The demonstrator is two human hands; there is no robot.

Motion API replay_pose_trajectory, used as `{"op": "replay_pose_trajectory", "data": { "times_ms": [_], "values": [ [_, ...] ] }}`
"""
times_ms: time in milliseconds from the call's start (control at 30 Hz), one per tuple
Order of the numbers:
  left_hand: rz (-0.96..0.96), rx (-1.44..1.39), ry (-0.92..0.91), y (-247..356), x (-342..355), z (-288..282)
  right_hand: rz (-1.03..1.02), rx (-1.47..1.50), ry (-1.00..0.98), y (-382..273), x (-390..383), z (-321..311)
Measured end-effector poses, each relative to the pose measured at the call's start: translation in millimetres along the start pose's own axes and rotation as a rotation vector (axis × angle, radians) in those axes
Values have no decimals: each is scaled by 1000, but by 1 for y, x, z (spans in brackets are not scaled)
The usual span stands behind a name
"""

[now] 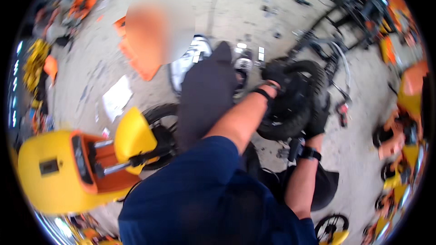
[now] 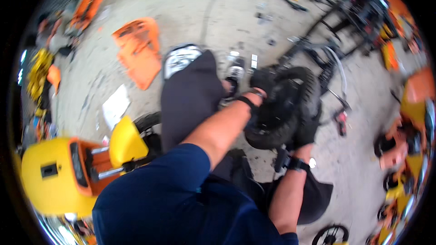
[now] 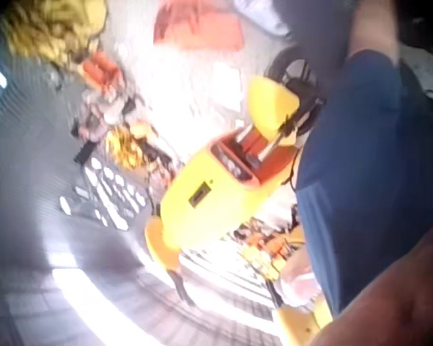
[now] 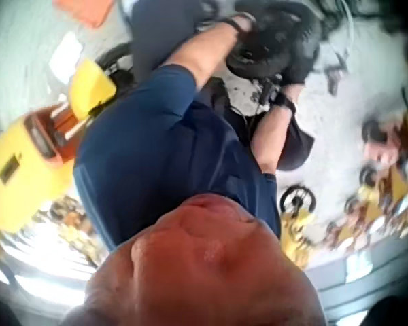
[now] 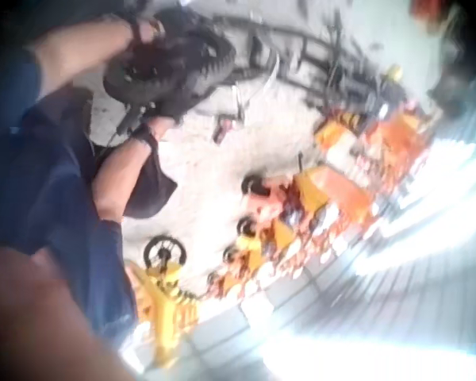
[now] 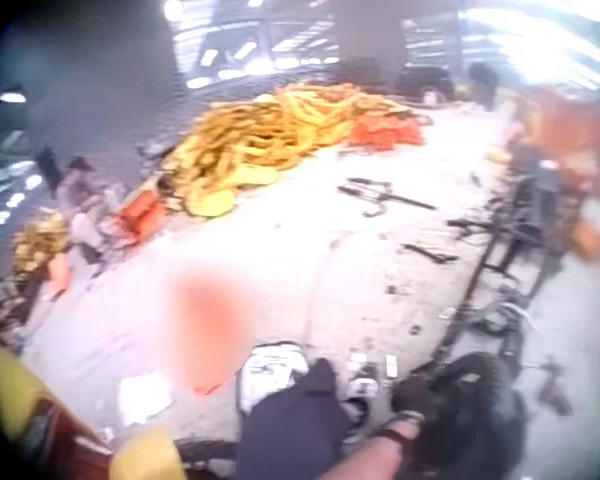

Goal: The person, while sitting on the floor, works on the rear wheel assembly of a motorcycle frame, manipulating the wheel, cables, and components with gloved hands.

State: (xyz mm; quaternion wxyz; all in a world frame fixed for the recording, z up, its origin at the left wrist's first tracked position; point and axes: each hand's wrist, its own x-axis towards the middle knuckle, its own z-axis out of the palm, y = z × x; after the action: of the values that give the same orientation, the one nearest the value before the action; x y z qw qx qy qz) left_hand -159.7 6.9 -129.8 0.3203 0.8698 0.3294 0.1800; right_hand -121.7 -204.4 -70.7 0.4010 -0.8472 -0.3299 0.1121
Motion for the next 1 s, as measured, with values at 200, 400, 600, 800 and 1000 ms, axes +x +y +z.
{"op": "replay_pose_trajectory", "data": {
  "times_ms": [200,400,600,800,1000],
  "values": [
    [-18,175,-236,-65,20,30,419,461,231,-48,-1,-1],
    [146,115,-241,-65,20,28,400,584,354,-72,-34,10],
    [-25,113,-513,-64,40,15,439,596,387,-75,-44,23],
    [-29,-28,-486,-57,59,23,425,536,372,-70,-51,27],
    [-237,-186,-608,-69,72,41,429,553,398,-66,-52,29]
  ]
}}
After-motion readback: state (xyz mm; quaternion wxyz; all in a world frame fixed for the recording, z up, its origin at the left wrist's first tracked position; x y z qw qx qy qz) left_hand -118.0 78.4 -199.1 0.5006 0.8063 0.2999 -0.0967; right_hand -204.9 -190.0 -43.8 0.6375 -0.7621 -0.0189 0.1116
